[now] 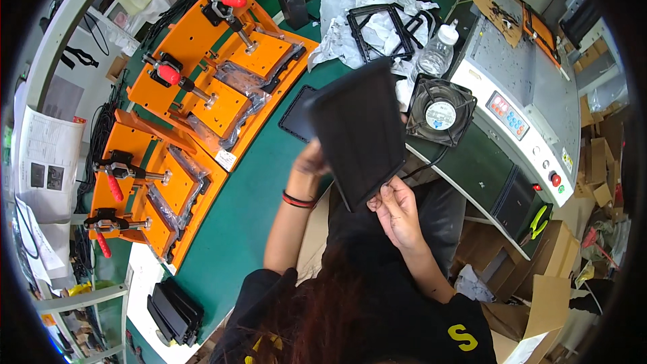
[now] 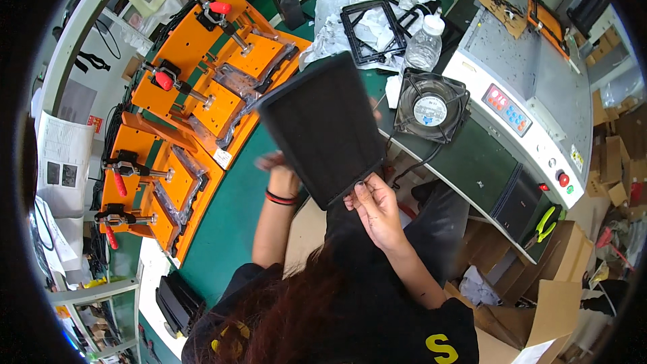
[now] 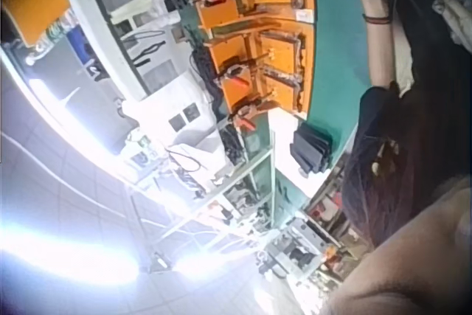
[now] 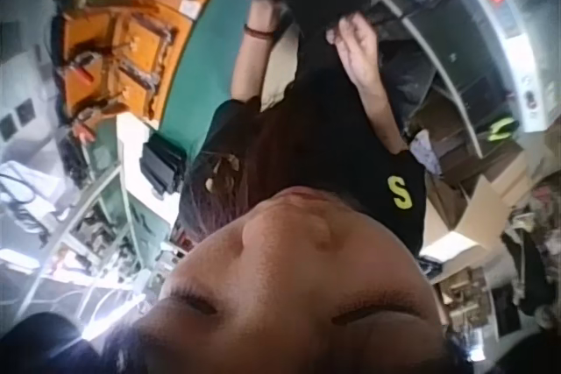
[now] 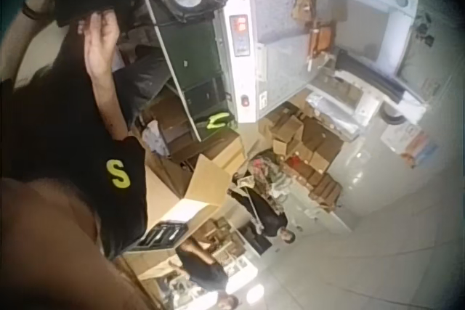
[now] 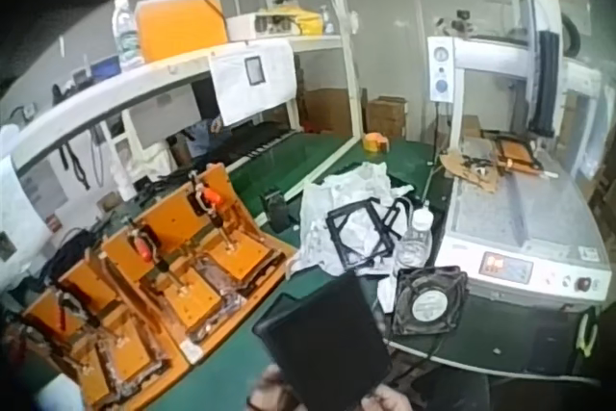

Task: The person assembles black rectangular electronic devices by placing them into orange clamping jigs on a green workbench. They repeatedly pick up devices, align them in the jigs, and secure them using red-handled levers. The person also handles black frames and plastic packaging materials, moving items between the workbench and a nearby machine.

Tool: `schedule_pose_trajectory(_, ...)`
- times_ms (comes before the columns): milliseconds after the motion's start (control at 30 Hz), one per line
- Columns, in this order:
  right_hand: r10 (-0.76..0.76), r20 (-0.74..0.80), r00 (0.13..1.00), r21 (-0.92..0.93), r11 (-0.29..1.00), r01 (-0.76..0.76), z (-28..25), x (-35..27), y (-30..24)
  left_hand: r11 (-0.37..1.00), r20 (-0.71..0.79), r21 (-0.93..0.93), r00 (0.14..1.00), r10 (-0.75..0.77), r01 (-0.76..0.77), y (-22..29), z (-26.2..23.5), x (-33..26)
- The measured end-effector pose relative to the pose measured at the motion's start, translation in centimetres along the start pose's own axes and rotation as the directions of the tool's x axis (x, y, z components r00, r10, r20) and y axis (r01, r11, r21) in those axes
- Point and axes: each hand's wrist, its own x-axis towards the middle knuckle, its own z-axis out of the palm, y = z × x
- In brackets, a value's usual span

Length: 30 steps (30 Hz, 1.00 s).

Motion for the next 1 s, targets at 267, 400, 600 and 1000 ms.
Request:
schedule_pose_trajectory(267, -0.015, -0.029, 0.999, -0.434, 0.901, 0.001, -2.2, 6.8, -0.9, 0.99, -0.021, 0.019, 0.99, -0.141, 0.141, 10.0, -2.9, 3.2)
schedule_pose_trajectory(400, -0.038, -0.042, 0.998, -0.526, 0.85, 0.01, -3.8, 9.7, 1.3, 0.872, -0.24, 0.456, 0.968, -0.07, 0.176, 9.8, -5.8, 3.0)
schedule_pose_trajectory(600, -0.167, -0.015, 0.986, -0.795, 0.6, 0.09, -4.5, 11.1, 2.4, 0.669, -0.201, 0.731, 0.979, 0.019, 0.137, 8.1, -7.6, 2.6)
schedule_pose_trajectory(1000, -0.428, 0.195, 0.882, -0.962, 0.091, 0.257, -5.1, 10.7, 4.6, 0.347, -0.074, 0.937, 0.994, 0.078, 0.042, 5.1, -10.6, 3.3)
